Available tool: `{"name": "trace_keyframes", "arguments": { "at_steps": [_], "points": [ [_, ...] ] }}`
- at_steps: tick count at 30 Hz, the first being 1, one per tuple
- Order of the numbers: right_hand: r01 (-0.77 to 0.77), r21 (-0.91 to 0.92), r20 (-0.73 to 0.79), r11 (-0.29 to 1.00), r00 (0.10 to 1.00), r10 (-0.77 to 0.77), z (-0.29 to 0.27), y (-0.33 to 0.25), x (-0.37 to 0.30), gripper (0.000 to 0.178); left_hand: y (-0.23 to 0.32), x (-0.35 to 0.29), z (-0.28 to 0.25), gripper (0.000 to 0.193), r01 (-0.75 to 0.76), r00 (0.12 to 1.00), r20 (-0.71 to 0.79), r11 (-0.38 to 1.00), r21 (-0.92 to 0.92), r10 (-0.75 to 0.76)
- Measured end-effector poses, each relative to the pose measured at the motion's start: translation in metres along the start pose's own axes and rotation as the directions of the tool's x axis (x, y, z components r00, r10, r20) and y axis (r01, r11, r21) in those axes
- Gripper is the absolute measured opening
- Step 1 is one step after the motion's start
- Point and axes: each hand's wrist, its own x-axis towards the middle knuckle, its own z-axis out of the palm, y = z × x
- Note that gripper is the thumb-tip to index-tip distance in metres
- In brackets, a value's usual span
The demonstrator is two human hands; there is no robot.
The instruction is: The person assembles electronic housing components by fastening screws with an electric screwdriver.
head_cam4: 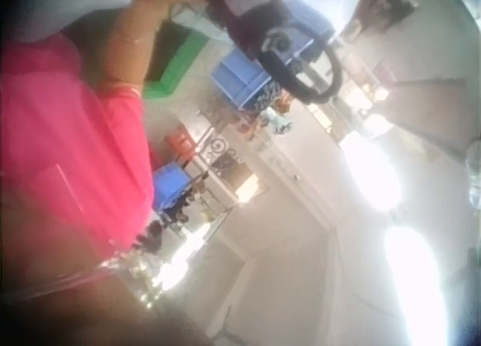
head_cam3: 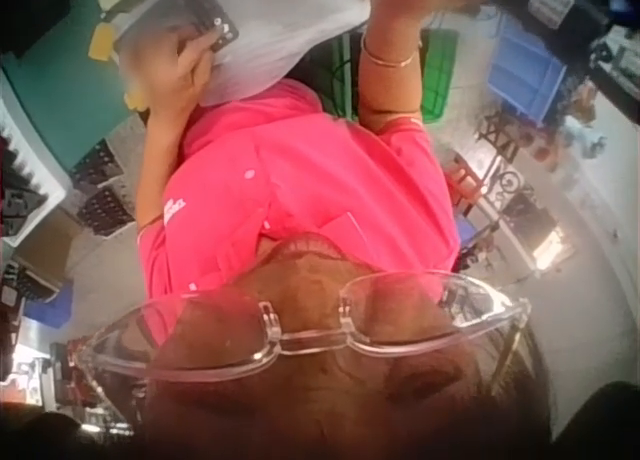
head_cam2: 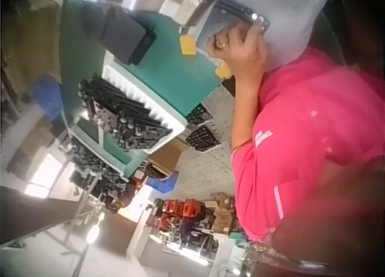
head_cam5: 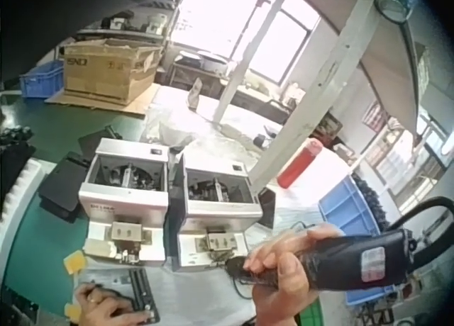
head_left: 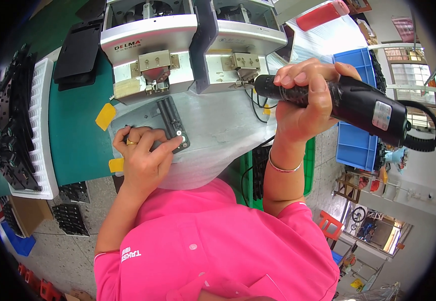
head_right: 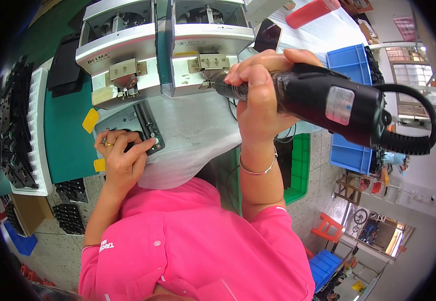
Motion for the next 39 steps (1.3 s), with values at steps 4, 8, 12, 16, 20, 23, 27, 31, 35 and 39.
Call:
{"name": "trace_keyframes", "arguments": {
  "at_steps": [4,8,12,16,20,23,27,31,35,39],
  "points": [
    [0.035,0.11,-0.102,0.993,0.995,-0.024,0.004,0.0,0.002,0.042,0.0,0.0,0.0,0.031,-0.003,1.0,-0.006,1.0,0.003,0.003],
    [0.048,0.065,-0.084,0.997,0.996,-0.043,0.0,0.008,-0.001,0.042,0.001,0.0,0.0,0.03,-0.003,1.0,-0.009,1.0,0.01,0.003],
    [0.054,0.037,-0.069,0.998,0.996,-0.052,-0.001,0.01,-0.001,0.043,0.002,0.001,-0.001,0.03,0.003,1.0,-0.005,1.0,0.008,-0.003],
    [0.051,0.053,-0.066,0.997,0.997,-0.048,-0.001,0.012,-0.001,0.042,0.001,0.0,0.001,0.031,-0.004,1.0,-0.017,1.0,0.01,0.005],
    [0.017,0.079,-0.057,0.997,0.998,-0.012,0.0,0.015,0.004,0.041,0.001,0.0,0.001,0.026,-0.012,1.0,-0.022,1.0,0.019,0.013],
    [-0.103,0.099,0.092,0.99,0.991,0.094,-0.004,0.016,0.012,0.038,0.001,0.0,-0.001,0.027,-0.011,1.0,-0.019,1.0,0.002,0.011],
    [-0.184,0.064,0.155,0.981,0.973,0.172,0.003,0.013,0.02,0.034,0.005,0.001,-0.01,0.028,0.013,1.0,-0.022,1.0,0.019,-0.013],
    [-0.198,0.067,0.143,0.978,0.972,0.187,0.0,0.008,0.011,0.037,0.001,-0.01,-0.022,0.026,0.076,0.996,-0.051,0.996,0.037,-0.074],
    [-0.269,0.291,0.214,0.918,0.953,0.212,0.004,-0.013,-0.007,0.041,-0.007,-0.02,-0.03,0.022,0.115,0.992,-0.05,0.992,0.045,-0.112],
    [-0.373,0.39,0.313,0.842,0.913,0.26,0.028,-0.015,-0.039,0.041,-0.012,-0.027,-0.031,0.023,0.11,0.994,-0.03,0.993,0.03,-0.11]
  ]
}}
